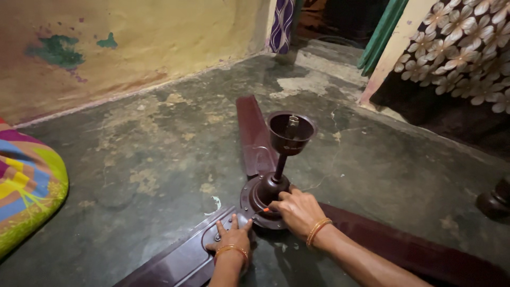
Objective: The person assembles a ceiling fan on the floor by attaching the fan blades to the central hub using a screwdriver. They tighten the screws on each blade sequentially to secure them in place.
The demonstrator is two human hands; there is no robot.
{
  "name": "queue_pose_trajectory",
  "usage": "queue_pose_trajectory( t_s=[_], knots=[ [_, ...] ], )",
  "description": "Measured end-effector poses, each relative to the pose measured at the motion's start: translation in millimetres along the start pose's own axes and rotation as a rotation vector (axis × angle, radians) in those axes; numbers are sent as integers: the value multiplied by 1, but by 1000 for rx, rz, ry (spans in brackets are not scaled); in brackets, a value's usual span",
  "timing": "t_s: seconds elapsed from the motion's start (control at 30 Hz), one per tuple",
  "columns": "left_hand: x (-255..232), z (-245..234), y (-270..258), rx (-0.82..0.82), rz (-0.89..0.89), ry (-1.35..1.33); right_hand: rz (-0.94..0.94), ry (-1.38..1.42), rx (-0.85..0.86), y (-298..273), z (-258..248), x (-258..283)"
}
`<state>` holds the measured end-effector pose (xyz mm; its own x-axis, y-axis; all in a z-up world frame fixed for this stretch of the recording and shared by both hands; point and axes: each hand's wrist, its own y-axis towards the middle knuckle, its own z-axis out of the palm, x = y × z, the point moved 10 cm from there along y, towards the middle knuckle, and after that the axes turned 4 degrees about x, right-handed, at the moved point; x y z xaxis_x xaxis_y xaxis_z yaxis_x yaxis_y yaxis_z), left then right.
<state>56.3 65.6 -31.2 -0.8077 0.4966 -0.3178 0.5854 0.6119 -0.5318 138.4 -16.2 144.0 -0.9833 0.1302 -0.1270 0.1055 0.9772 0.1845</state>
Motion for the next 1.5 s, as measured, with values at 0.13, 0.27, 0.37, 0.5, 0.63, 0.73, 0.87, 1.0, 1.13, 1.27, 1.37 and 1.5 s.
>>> queue_pose_trajectory(
  t_s=[0.13, 0.27, 0.37, 0.5, 0.63, 0.73, 0.87, 1.0, 1.13, 1.27, 1.37, 1.5],
  knots=[
    [-1, -6, -9, -20, 9, 8, -27, -40, 29, 1, 8, 4],
    [-1, -1, -12, 32, 8, 33, -33, -72, 63, 4, 17, 5],
    [-2, -2, -9, 29, 9, 40, -63, -80, 26, 7, 16, 8],
    [-1, -4, -5, 9, -5, 11, -96, -120, 8, 8, 18, 12],
    [0, 3, -5, 95, -17, 67, -117, -146, 36, 13, 20, 13],
    [0, 0, -5, 47, -1, 28, -137, -169, 65, 15, 22, 15],
    [0, 0, -2, 47, -7, 38, -188, -213, 71, 18, 20, 22],
    [-1, 0, -2, 60, -1, 49, -199, -201, 83, 18, 18, 24],
    [-1, 3, -7, 94, -1, 73, -178, -194, 98, 19, 19, 21],
    [-2, -8, -14, 25, 0, 26, -169, -210, 119, 19, 22, 19],
    [-2, -9, -18, 56, -7, 30, -183, -225, 103, 18, 21, 19],
    [-2, -9, -22, 85, -15, 24, -196, -214, 104, 19, 21, 21]
  ],
)
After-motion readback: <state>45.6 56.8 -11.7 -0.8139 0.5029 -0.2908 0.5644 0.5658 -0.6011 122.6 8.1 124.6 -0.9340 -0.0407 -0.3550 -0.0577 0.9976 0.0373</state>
